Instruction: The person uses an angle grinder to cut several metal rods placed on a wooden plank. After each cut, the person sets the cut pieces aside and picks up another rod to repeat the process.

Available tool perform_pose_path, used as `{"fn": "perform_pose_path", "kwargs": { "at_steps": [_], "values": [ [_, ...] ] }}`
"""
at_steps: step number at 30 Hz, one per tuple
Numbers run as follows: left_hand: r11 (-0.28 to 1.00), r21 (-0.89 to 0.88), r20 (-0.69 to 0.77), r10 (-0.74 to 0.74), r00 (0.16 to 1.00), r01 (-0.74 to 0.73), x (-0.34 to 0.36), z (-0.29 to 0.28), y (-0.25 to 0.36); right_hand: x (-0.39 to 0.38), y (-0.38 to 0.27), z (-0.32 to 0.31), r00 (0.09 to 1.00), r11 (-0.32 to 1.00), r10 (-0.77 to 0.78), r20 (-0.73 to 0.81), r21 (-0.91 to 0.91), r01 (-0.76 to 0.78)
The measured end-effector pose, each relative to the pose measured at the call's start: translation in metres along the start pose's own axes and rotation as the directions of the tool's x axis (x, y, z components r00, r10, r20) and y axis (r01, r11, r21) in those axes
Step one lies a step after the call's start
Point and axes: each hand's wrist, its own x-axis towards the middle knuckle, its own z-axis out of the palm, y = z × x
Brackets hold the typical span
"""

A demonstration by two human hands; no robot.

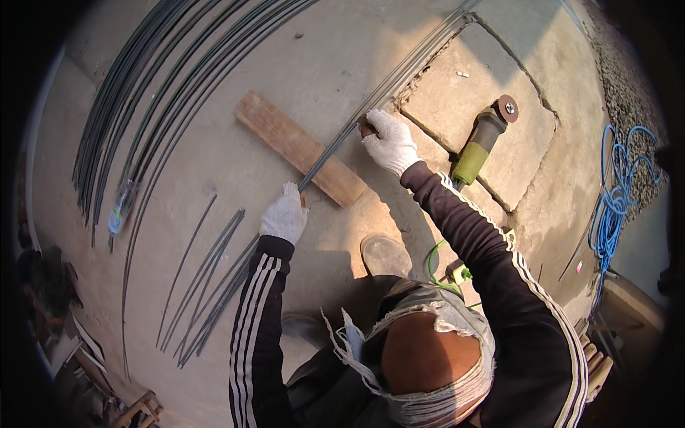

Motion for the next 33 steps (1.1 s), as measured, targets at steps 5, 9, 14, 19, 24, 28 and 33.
{"fn": "perform_pose_path", "kwargs": {
  "at_steps": [5, 9, 14, 19, 24, 28, 33],
  "values": [
    [0.998, -0.001, 0.162, -0.062, 0.985, 0.063, 0.002, -0.003, 0.0, -0.001, 0.001, 0.003, 1.0, 0.999, 0.001, -0.007, 0.044, -0.001],
    [1.0, 0.004, 0.115, -0.018, 0.993, 0.017, 0.0, -0.003, -0.001, 0.001, -0.003, 0.005, 0.999, 0.998, 0.024, -0.025, 0.057, -0.022],
    [0.993, -0.026, 0.178, -0.105, 0.978, 0.111, 0.003, -0.001, 0.0, 0.004, -0.009, 0.004, 0.999, 0.998, 0.033, -0.005, -0.054, -0.033],
    [0.999, -0.037, 0.078, -0.025, 0.997, 0.028, 0.0, -0.005, 0.003, 0.003, -0.007, 0.002, 0.991, 0.981, 0.076, 0.11, -0.184, -0.055],
    [0.995, -0.057, 0.091, -0.076, 0.993, 0.081, 0.002, -0.006, 0.004, -0.019, -0.002, -0.018, 0.95, 0.963, 0.214, 0.225, -0.212, -0.167],
    [1.0, 0.013, 0.034, 0.002, 0.999, -0.003, 0.0, -0.003, 0.002, 0.001, -0.005, -0.024, 0.996, 0.997, 0.056, 0.075, -0.054, -0.051],
    [0.997, 0.072, 0.104, -0.033, 0.994, 0.025, 0.001, -0.001, 0.001, 0.038, -0.008, -0.026, 0.971, 0.979, -0.153, 0.183, -0.105, 0.174]
  ]
}}
